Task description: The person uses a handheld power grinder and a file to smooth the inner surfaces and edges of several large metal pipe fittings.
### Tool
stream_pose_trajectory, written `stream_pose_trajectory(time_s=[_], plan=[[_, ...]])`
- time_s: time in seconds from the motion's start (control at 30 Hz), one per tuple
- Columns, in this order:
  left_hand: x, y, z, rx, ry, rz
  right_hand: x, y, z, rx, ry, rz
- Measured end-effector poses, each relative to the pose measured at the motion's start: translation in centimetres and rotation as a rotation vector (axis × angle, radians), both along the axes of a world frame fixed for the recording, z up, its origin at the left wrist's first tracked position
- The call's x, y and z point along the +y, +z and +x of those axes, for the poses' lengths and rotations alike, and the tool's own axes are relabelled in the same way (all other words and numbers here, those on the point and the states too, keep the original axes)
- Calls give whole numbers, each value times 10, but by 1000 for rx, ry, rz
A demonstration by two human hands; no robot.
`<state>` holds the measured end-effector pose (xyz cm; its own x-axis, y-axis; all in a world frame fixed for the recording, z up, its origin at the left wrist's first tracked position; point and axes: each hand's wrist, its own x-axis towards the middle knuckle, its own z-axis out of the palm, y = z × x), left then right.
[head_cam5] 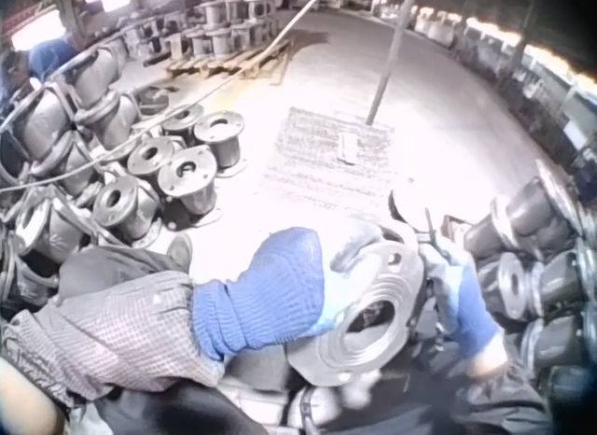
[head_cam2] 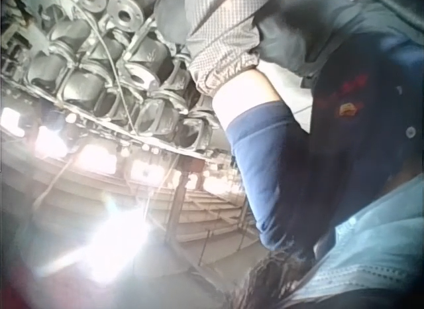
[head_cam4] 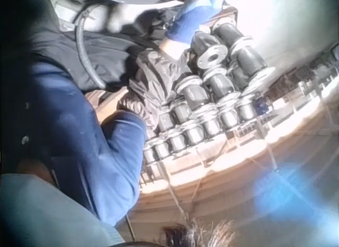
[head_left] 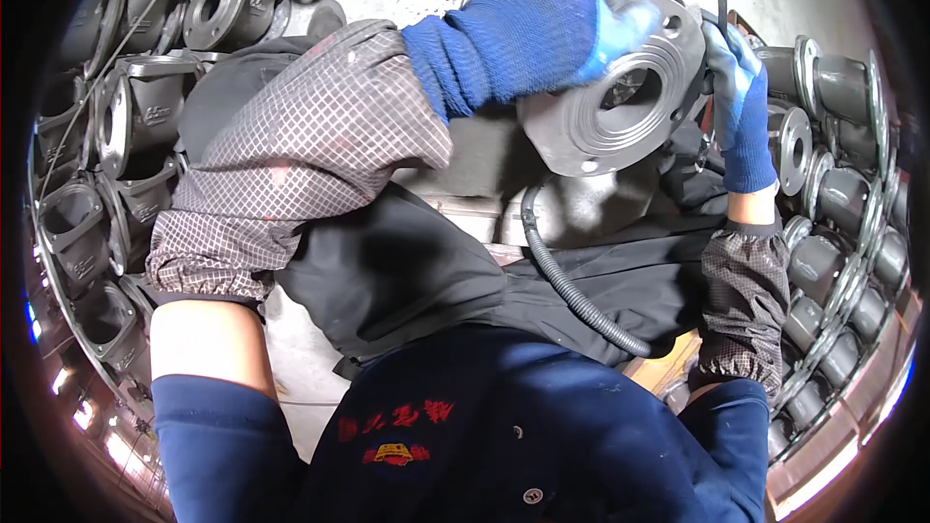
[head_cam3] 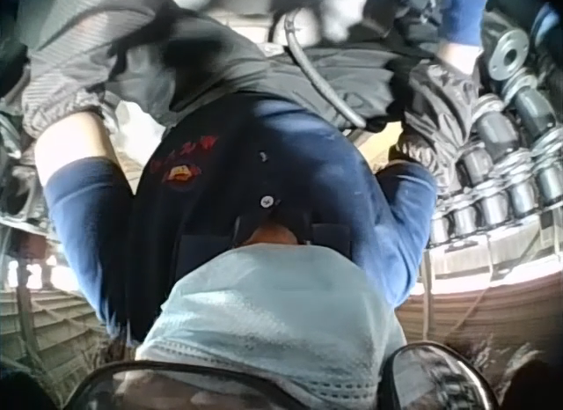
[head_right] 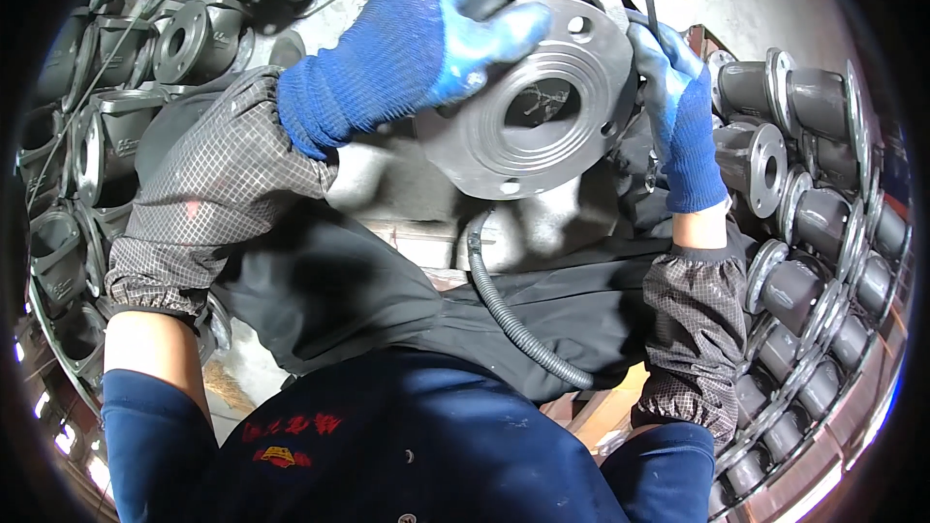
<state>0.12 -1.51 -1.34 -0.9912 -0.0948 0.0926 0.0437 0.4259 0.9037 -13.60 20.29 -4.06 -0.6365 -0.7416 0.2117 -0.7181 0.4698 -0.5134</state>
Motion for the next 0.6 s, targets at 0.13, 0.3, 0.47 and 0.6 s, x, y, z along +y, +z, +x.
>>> stream_pose_trajectory(time_s=[0.13, 0.3, 0.47, 0.6], plan=[[18, 15, -3, -45, -13, -120, -3, 5, 2, -459, -247, -229], [22, -3, 3, 136, 62, -374, -2, 1, 1, -509, -282, -181], [24, 1, 29, -155, 38, -131, 8, -3, 0, -350, -105, -202], [17, -12, 19, 8, 57, -51, 5, -7, -2, -248, -108, -159]])
